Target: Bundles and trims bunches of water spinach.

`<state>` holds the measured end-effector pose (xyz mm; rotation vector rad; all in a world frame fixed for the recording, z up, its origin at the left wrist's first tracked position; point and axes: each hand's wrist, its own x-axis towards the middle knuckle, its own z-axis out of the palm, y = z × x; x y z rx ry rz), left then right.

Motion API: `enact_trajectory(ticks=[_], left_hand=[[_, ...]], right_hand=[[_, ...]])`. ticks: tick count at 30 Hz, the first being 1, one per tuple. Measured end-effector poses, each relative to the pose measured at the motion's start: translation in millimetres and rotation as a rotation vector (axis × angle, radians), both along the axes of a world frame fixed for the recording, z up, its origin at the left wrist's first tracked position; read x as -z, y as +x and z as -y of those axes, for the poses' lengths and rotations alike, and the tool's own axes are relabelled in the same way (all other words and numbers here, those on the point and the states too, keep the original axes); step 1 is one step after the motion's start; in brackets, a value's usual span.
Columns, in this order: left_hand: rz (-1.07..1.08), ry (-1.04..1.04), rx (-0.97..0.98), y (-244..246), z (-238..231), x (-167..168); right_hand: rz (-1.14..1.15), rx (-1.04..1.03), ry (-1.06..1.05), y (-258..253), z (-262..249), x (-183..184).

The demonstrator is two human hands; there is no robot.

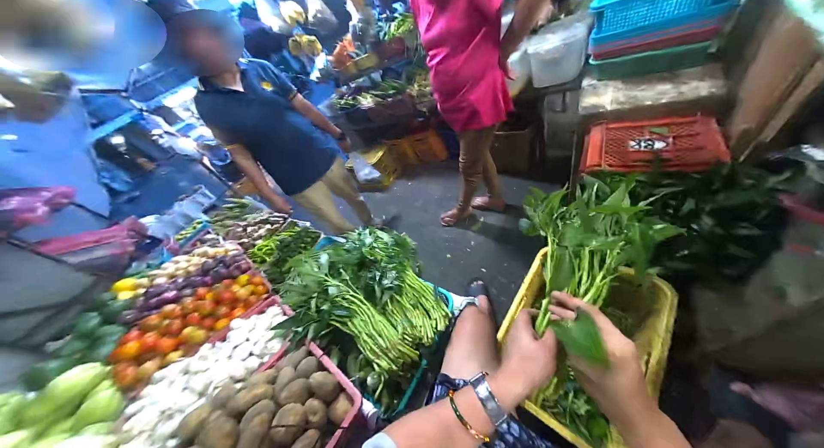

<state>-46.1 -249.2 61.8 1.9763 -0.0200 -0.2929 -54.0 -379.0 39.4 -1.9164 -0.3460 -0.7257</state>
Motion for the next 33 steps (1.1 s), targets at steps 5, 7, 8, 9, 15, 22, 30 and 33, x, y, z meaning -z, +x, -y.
enact_trajectory(ticks=[5, 7, 8, 9, 15, 22, 30, 33], left_hand=[[0.089, 0.008, 0.01, -5, -1, 10], [0.096, 0.036, 0.037, -9, -1, 12], [0.151, 0.052, 0.065, -11, -2, 17], [0.185, 0.085, 0.095, -11, -3, 18], [-0.055, -0.136, -0.076, 5, -7, -21], [-0.073, -0.339, -0.159, 27, -19, -1], [-0.171, -0.526, -0.096, 16, -2, -16], [-0.315, -0.852, 0.152, 15, -11, -7]], right_hand=[[-0.034, 0.051, -0.135, -5, -10, 0], [-0.046, 0.028, -0.23, -8, -10, 5], [-0.04, 0.025, -0.279, -8, -10, 8], [-0.032, 0.015, -0.31, -7, -9, 9], [0.079, 0.089, -0.076, -12, 21, -43], [-0.885, 0.054, -0.552, -22, 114, -75], [-0.751, 0.119, -0.346, -18, 87, -80], [-0.811, 0.054, -0.413, -20, 95, -84]])
